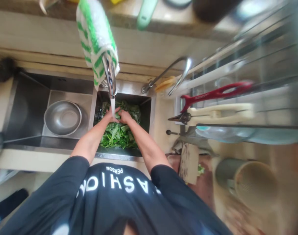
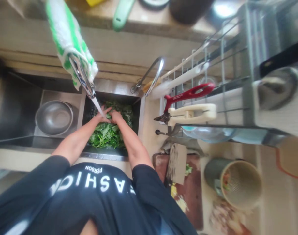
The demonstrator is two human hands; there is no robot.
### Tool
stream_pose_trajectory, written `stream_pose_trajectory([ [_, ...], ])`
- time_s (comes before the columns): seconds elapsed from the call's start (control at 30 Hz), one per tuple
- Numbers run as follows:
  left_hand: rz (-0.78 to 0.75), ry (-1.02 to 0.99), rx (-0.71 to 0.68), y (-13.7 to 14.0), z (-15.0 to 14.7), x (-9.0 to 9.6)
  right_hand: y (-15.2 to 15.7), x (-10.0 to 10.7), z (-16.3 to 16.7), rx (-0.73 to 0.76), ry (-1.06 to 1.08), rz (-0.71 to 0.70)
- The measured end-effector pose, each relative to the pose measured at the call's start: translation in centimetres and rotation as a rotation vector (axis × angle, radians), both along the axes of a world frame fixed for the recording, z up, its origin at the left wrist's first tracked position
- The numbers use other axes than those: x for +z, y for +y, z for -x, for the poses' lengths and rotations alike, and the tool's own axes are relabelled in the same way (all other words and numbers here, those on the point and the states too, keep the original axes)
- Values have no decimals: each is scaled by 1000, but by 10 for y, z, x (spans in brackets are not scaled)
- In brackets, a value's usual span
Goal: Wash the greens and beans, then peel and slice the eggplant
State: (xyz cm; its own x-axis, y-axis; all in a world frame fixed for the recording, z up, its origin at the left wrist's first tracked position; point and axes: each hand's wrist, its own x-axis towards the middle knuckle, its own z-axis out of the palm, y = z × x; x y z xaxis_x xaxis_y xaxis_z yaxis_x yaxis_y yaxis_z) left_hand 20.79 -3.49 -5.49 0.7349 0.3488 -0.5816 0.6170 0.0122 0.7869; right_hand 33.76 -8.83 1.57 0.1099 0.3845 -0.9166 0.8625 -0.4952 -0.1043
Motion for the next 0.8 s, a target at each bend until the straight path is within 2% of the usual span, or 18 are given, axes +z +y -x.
stream_pose_trajectory([
  [0.1,31,-16,-32,-10,7,22,-9,18,4,-6,58,-27],
  [0.2,23,-4,-50,-22,28,53,-27,48,3,-28,106,-14],
  [0.3,-9,28,-227,-33,51,84,-46,76,9,-54,37,95],
  [0.37,-34,77,-378,-42,61,96,-57,84,18,-62,-88,192],
  [0.43,-27,144,-481,-53,63,98,-66,80,31,-51,-154,282],
  [0.5,-7,209,-545,-65,61,91,-74,68,43,-18,-149,329],
  [0.57,-4,254,-565,-77,58,80,-82,53,51,12,-149,287],
  [0.67,-38,251,-491,-85,57,67,-88,40,49,-19,-168,127],
  [0.8,-5,194,-224,-75,58,62,-79,39,29,-152,-156,31],
])
